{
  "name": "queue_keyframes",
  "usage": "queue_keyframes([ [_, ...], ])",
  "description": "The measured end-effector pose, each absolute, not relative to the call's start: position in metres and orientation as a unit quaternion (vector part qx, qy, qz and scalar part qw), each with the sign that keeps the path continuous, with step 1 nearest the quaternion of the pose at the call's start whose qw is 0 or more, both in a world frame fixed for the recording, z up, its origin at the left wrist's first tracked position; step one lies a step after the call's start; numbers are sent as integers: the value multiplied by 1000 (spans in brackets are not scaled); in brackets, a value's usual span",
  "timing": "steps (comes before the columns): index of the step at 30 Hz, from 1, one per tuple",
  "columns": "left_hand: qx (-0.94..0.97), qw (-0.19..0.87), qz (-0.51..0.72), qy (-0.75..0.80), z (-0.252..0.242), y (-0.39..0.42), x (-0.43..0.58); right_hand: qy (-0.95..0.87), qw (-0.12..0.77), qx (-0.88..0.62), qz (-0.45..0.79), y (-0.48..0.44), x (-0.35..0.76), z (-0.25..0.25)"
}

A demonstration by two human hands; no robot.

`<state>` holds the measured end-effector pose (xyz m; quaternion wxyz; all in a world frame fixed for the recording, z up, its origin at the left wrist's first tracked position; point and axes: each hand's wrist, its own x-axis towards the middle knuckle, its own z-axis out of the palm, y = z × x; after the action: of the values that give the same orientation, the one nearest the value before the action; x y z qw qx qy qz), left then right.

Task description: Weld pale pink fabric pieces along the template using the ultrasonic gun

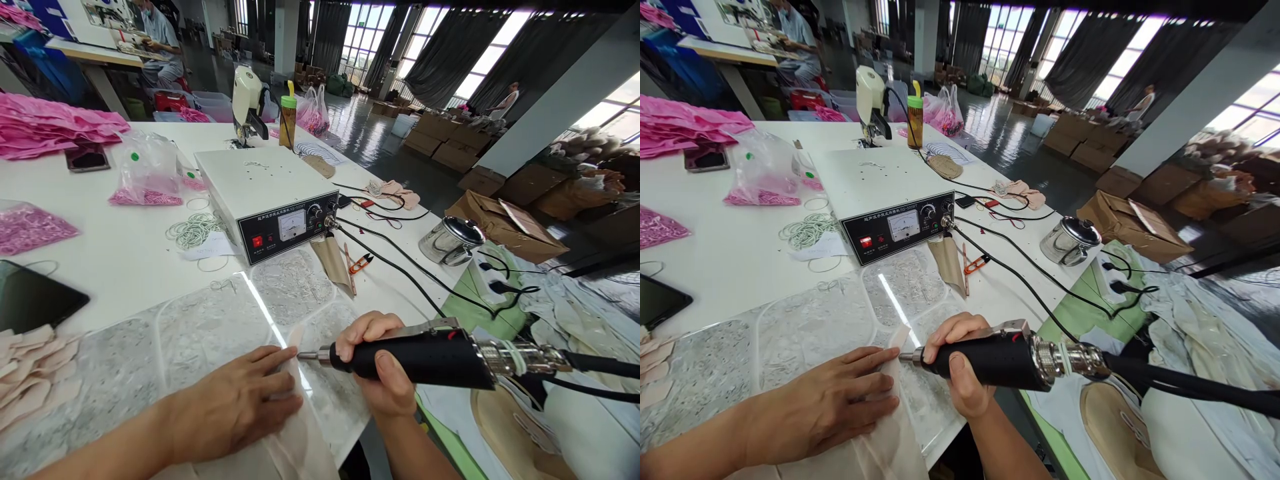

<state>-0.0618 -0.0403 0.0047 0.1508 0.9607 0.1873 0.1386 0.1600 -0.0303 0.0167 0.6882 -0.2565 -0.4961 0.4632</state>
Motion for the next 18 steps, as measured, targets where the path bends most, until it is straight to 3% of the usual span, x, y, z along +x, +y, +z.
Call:
queue_keyframes([
  [5,958,157,141,196,6,-41,-62,-477,703,-265,456,-29,160,17],
  [10,936,196,207,207,13,-48,-71,-354,784,-323,395,-23,179,11],
  [13,896,192,257,308,13,-62,-79,-303,799,-349,383,-19,195,4],
  [18,856,151,180,460,6,-94,-88,-286,758,-415,415,-39,220,-9],
])
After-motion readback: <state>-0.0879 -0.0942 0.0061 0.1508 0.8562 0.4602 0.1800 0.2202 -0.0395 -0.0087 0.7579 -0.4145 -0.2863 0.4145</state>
